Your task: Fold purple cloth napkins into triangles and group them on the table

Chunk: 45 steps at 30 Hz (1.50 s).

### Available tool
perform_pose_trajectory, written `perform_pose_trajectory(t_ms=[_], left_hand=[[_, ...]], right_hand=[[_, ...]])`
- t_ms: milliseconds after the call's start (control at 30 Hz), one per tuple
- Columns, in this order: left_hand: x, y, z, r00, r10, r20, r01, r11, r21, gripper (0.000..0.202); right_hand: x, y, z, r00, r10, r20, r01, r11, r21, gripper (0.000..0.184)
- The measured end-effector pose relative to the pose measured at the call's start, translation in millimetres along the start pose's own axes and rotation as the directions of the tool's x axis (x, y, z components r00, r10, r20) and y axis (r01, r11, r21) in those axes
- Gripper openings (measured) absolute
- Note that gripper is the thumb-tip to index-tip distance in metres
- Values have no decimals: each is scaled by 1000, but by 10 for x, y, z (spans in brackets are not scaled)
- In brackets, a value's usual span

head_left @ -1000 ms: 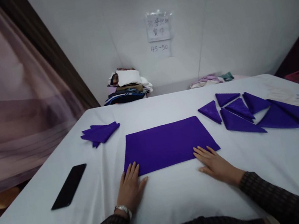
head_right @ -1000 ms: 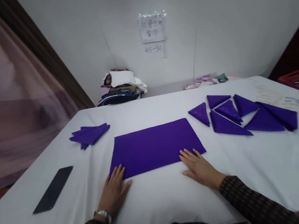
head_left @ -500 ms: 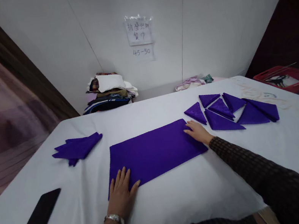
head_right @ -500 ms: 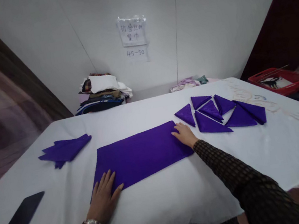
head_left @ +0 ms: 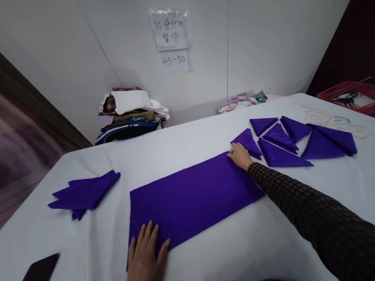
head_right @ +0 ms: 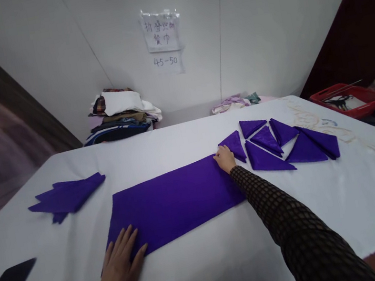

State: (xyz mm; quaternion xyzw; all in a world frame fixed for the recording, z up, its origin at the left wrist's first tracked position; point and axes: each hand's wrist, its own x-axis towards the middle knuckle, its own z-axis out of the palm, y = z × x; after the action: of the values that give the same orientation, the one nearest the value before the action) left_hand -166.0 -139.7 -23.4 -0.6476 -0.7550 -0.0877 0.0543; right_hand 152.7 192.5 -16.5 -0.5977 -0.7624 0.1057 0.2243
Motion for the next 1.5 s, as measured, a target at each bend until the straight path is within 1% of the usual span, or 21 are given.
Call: perform_pose_trajectory(t_ms=[100, 267, 400, 500, 567, 633, 700, 733, 767, 800, 833, 867, 933, 1000, 1067, 1133, 1233, 1300, 1367, 1433, 1500], left_hand=[[-8, -17, 21, 1000, -10, 1, 10, 1000, -5, 56], [-18, -33, 51, 1000, -12, 12, 12, 1000, 0, 57], [-20, -22, 44, 999, -23, 27, 22, 1000, 14, 58], [-20, -8, 30, 999, -33, 29, 32, 999, 15, 58], [-17, -1, 23, 999, -33, 24, 33, 999, 13, 57], [-10, 5, 20, 999, -31, 20, 31, 999, 11, 56], [0, 10, 16, 999, -29, 18, 29, 1000, 8, 56], [6, 13, 13, 999, -31, 17, 31, 1000, 7, 56], [13, 16, 9, 999, -33, 16, 33, 999, 5, 55], [19, 20, 3, 999, -36, 17, 35, 999, 4, 56], [26, 25, -4, 999, -35, 22, 35, 999, 3, 56], [31, 30, -11, 999, -35, 28, 35, 999, 2, 56], [40, 40, -26, 998, -39, 42, 39, 999, -6, 56], [44, 49, -35, 998, -46, 44, 47, 999, -18, 55], [48, 56, -40, 998, -55, 34, 56, 998, -29, 54], [54, 64, -41, 997, -64, 33, 65, 997, -35, 54], [65, 81, -39, 996, -77, 46, 78, 996, -40, 55], [68, 85, -34, 996, -78, 49, 80, 996, -44, 55], [68, 76, -31, 995, -81, 53, 83, 995, -47, 55], [70, 58, -43, 995, -79, 62, 82, 996, -47, 55], [86, 65, -85, 993, -83, 78, 87, 995, -43, 54]], right_hand=[[17, -39, -31, 1000, -22, -8, 22, 1000, -21, 14], [9, -111, -78, 996, -94, -5, 92, 988, -126, 14], [10, -106, -100, 994, -107, 25, 109, 985, -131, 14], [30, -119, -160, 994, -100, 45, 105, 986, -133, 16], [-33, -211, -231, 991, -123, 61, 130, 983, -132, 23], [-248, -407, -311, 970, -217, 107, 228, 968, -107, 33], [-645, -695, -372, 907, -378, 187, 388, 922, -18, 41], [-896, -858, -385, 849, -471, 240, 473, 879, 53, 47], [-1160, -1021, -384, 775, -562, 291, 549, 825, 132, 53], [-1420, -1176, -368, 683, -645, 343, 610, 762, 218, 60], [-1658, -1314, -339, 608, -702, 372, 642, 710, 290, 66], [-1858, -1430, -300, 560, -731, 389, 650, 679, 341, 71], [-2117, -1577, -215, 514, -751, 415, 652, 656, 380, 75], [-2192, -1604, -152, 498, -754, 429, 660, 650, 376, 77], [-2139, -1506, -141, 498, -749, 437, 669, 653, 356, 77], [-2033, -1288, -195, 525, -724, 448, 665, 677, 316, 76], [-1896, -792, -376, 616, -633, 469, 627, 754, 194, 71], [-1856, -426, -519, 696, -559, 450, 590, 803, 84, 66], [-1853, -111, -633, 758, -504, 415, 557, 830, -9, 63], [-1871, 103, -693, 789, -472, 393, 537, 840, -70, 63], [-1890, 212, -697, 800, -465, 378, 535, 839, -100, 64]])
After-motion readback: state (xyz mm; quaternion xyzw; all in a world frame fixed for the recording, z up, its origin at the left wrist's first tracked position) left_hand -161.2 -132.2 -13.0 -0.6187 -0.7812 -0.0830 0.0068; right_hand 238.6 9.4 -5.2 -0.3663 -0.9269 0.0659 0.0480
